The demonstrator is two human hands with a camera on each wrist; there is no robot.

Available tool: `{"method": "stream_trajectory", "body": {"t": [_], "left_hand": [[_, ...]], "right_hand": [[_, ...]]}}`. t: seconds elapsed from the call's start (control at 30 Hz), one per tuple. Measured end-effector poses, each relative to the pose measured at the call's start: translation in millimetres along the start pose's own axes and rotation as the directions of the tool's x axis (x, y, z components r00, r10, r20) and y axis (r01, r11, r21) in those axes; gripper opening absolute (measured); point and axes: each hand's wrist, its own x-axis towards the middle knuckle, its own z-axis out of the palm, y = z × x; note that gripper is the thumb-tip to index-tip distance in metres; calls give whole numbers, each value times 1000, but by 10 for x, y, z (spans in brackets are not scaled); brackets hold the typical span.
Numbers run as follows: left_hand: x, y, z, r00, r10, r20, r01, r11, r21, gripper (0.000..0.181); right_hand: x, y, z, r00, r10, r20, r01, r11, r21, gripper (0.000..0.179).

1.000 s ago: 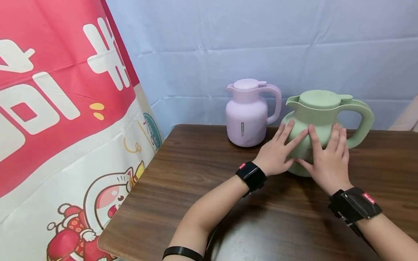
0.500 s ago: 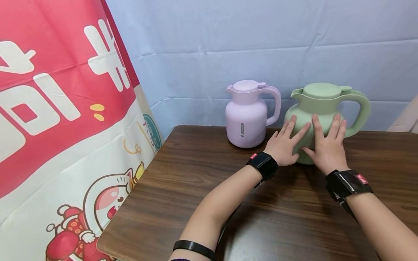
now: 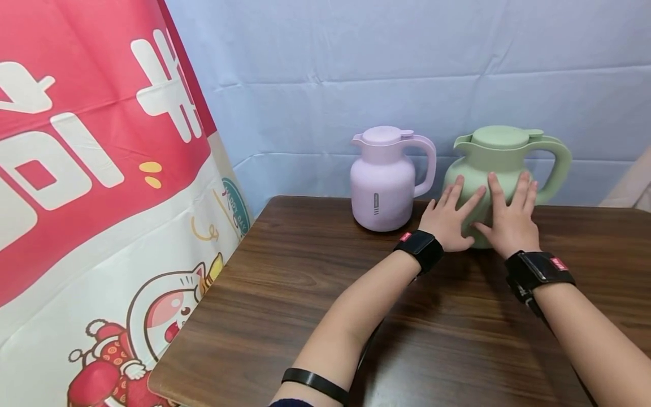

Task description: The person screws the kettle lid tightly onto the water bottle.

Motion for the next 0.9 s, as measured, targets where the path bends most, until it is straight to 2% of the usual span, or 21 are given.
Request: {"method": "stream_trajectory", "body": {"t": [0.47, 0.9], "left_hand": [[198, 3, 32, 999, -25, 35, 25, 1000, 5, 103], [292, -8, 52, 999, -24, 41, 25, 999, -24, 101]], "right_hand": [[113, 7, 110, 996, 94, 13, -94, 996, 9, 106], [185, 7, 158, 994, 113, 5, -113, 994, -1, 102]]}}
